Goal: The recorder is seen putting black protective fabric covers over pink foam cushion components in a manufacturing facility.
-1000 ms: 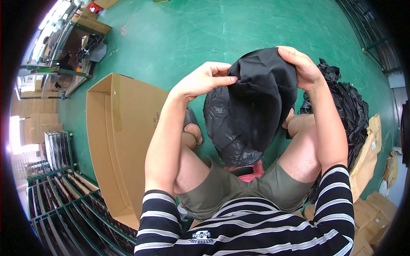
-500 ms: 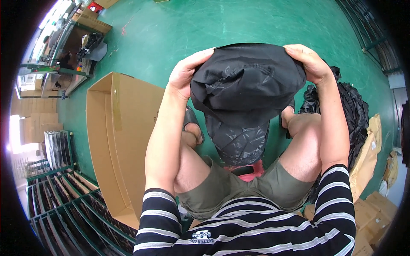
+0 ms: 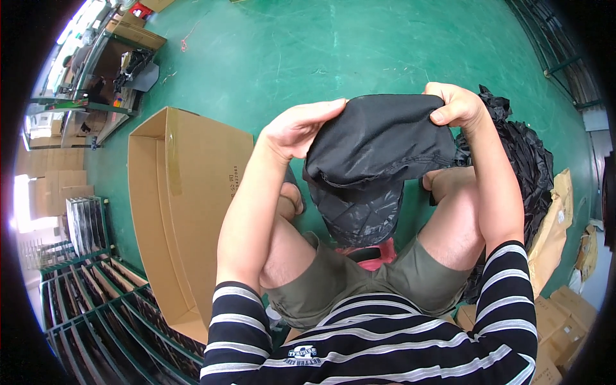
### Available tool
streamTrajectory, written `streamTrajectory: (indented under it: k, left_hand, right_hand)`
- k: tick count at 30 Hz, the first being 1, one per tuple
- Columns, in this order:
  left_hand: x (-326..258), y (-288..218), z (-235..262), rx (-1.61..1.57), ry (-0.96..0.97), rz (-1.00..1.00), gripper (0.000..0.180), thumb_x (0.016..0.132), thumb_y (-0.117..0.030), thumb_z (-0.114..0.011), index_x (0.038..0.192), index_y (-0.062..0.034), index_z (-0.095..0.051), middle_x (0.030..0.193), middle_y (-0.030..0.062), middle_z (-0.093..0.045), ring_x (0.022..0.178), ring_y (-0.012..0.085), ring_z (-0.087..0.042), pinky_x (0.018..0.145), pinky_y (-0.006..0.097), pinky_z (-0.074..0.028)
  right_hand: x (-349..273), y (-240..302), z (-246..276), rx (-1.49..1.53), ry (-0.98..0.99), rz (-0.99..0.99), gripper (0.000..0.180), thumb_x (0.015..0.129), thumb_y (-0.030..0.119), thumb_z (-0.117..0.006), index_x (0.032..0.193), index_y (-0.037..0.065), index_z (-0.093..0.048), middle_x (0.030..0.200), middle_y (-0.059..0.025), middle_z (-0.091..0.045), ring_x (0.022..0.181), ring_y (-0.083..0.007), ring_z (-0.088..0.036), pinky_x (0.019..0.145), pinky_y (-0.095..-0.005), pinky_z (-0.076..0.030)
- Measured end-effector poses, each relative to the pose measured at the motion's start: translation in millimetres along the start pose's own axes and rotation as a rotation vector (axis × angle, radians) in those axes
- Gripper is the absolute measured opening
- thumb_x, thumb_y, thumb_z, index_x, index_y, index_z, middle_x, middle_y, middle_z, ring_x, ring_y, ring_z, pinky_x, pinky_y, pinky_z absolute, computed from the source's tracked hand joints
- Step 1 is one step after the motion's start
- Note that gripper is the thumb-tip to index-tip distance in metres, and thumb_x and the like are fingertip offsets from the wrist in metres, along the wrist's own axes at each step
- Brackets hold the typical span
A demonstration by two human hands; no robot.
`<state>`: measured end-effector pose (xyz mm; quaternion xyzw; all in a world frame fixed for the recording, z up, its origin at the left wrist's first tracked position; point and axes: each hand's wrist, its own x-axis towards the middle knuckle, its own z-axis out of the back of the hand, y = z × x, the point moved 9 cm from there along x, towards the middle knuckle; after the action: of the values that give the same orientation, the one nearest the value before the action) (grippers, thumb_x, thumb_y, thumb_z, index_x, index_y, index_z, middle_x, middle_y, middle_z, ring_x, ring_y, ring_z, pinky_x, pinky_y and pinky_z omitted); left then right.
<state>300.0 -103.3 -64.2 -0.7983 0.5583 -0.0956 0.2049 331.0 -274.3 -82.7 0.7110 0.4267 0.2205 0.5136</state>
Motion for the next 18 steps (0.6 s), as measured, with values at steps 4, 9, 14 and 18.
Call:
streamTrajectory:
  k: [4, 9, 14, 18]
  left_hand:
    - [6, 24, 11, 0.157, 0.011, 0.063, 0.051, 0.095, -0.018, -0.060, 0.138, 0.0036, -0.043, 0.133, 0.0185, -0.055, 0.118, 0.0250, -0.057, 0.102, 0.040, -0.046]
    - [8, 27, -18, -0.328, 0.134, 0.024, 0.046, 0.100, -0.019, -0.042, 0.131, 0.0149, -0.042, 0.128, 0.0296, -0.054, 0.115, 0.0370, -0.059, 0.101, 0.047, -0.047]
    - [12, 25, -16, -0.284, 0.000, 0.000, 0.044, 0.102, -0.021, -0.037, 0.125, 0.0151, -0.048, 0.119, 0.0281, -0.061, 0.107, 0.0359, -0.064, 0.097, 0.046, -0.052]
    - [12, 40, -17, -0.327, -0.021, 0.073, 0.034, 0.099, -0.010, -0.045, 0.120, 0.0151, -0.054, 0.116, 0.0247, -0.064, 0.107, 0.0299, -0.064, 0.099, 0.041, -0.051]
  right_hand:
    - [-4, 8, -2, 0.052, -0.179, 0.097, 0.028, 0.073, 0.015, -0.079, 0.063, 0.000, -0.058, 0.061, -0.0029, -0.059, 0.052, -0.0104, -0.047, 0.049, -0.0291, -0.037]
    - [-2, -1, -3, 0.053, -0.065, 0.005, 0.032, 0.074, 0.021, -0.080, 0.061, 0.000, -0.060, 0.057, -0.0019, -0.058, 0.048, -0.0089, -0.047, 0.046, -0.0248, -0.038]
    - [-2, -21, 3, 0.171, 0.176, 0.102, 0.044, 0.061, 0.027, -0.091, 0.079, 0.004, -0.058, 0.081, -0.0093, -0.064, 0.075, -0.0201, -0.057, 0.071, -0.0356, -0.043]
    - [0, -18, -22, 0.165, 0.284, 0.116, 0.042, 0.060, 0.025, -0.091, 0.079, 0.006, -0.058, 0.079, -0.0089, -0.064, 0.073, -0.0215, -0.058, 0.069, -0.0355, -0.042]
